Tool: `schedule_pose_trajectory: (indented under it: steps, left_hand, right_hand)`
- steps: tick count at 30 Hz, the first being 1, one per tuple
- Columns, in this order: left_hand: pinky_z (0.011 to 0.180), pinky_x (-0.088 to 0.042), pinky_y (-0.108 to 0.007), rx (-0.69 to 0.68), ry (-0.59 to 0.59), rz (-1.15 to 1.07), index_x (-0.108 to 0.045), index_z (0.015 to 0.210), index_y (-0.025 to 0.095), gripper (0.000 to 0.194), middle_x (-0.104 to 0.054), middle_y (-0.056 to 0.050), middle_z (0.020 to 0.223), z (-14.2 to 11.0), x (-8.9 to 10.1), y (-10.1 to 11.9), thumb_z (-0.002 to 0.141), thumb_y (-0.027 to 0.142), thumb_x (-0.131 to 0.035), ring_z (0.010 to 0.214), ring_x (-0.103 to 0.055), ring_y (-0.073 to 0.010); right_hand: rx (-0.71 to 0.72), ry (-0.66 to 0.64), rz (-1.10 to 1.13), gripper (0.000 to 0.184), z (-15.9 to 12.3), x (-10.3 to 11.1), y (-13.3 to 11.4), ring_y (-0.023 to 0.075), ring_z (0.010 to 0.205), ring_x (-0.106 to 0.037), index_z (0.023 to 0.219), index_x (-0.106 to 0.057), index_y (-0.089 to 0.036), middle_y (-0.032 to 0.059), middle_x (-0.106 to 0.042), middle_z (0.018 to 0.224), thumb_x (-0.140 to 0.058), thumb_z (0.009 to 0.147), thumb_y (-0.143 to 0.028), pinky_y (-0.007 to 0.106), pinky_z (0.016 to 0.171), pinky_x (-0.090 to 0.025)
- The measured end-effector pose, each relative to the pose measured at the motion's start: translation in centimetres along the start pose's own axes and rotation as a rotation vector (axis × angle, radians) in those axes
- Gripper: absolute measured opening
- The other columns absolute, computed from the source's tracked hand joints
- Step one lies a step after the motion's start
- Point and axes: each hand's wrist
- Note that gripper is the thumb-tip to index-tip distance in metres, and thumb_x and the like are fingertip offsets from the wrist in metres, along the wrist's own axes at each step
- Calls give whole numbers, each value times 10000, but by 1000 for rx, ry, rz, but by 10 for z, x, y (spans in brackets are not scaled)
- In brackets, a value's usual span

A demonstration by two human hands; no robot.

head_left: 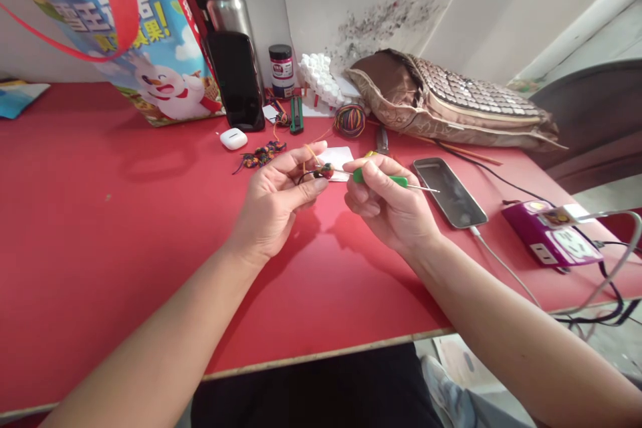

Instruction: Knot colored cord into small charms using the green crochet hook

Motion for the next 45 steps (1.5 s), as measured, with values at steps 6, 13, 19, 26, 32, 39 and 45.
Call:
schedule_pose_trajectory:
  steps: [6,13,19,26,32,39,45]
  left_hand:
    - [589,-429,-235,-67,29,118,-907,1023,268,360,-713,4,825,0,1,2,685,158,-970,696,-569,-99]
    - [782,-569,-294,-110,22,176,-892,1006,252,380,-704,13,797,0,4,-2,651,215,-1023,796,-664,-143]
    - [734,-549,-261,-55,14,103,-899,972,239,426,-691,27,769,-1,0,-11,578,205,-1059,742,-635,-112]
    - [735,-547,-274,-77,-25,87,-905,1040,322,438,-792,9,885,-2,-2,-7,637,206,-1031,809,-666,-134]
    - [805,-596,-331,-144,-38,146,-897,1098,338,406,-856,-18,1041,-4,-2,-6,722,223,-1001,936,-739,-189]
    - [774,-602,-312,-221,-10,214,-898,1123,360,405,-861,-3,1062,-5,-1,-6,751,233,-993,807,-682,-143]
    - [837,-632,-346,-231,20,253,-907,1049,337,322,-853,0,960,-7,-3,-6,753,262,-1008,875,-743,-183]
  right_hand:
    - [-12,6,-20,319,1,2,-1,64,525,-347,829,-842,-198,-43,-535,582,-1010,738,-454,240,493,-242]
    - [-47,-67,-60,312,-3,2,-3,68,505,-376,820,-854,-184,-26,-565,571,-997,761,-455,248,491,-241]
    - [41,-52,-108,306,-5,0,-5,90,507,-431,818,-842,-183,-25,-557,550,-981,782,-452,253,484,-274]
    - [37,8,-87,361,-3,-3,-2,86,525,-394,825,-824,-199,-28,-564,588,-991,751,-510,257,480,-265]
    - [5,-5,-76,343,-3,-2,0,78,524,-388,835,-833,-209,-29,-581,605,-991,757,-502,261,493,-257]
    - [-7,-24,-63,354,-2,-1,1,67,512,-361,862,-830,-204,-40,-573,610,-986,762,-505,261,498,-266]
    - [-53,-9,-22,347,-3,-1,1,60,497,-349,862,-840,-196,-38,-581,604,-981,763,-497,267,500,-266]
Point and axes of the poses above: each hand's wrist, its own z-axis towards the middle knuckle, its own x-axis out of the back of the hand, y = z × x
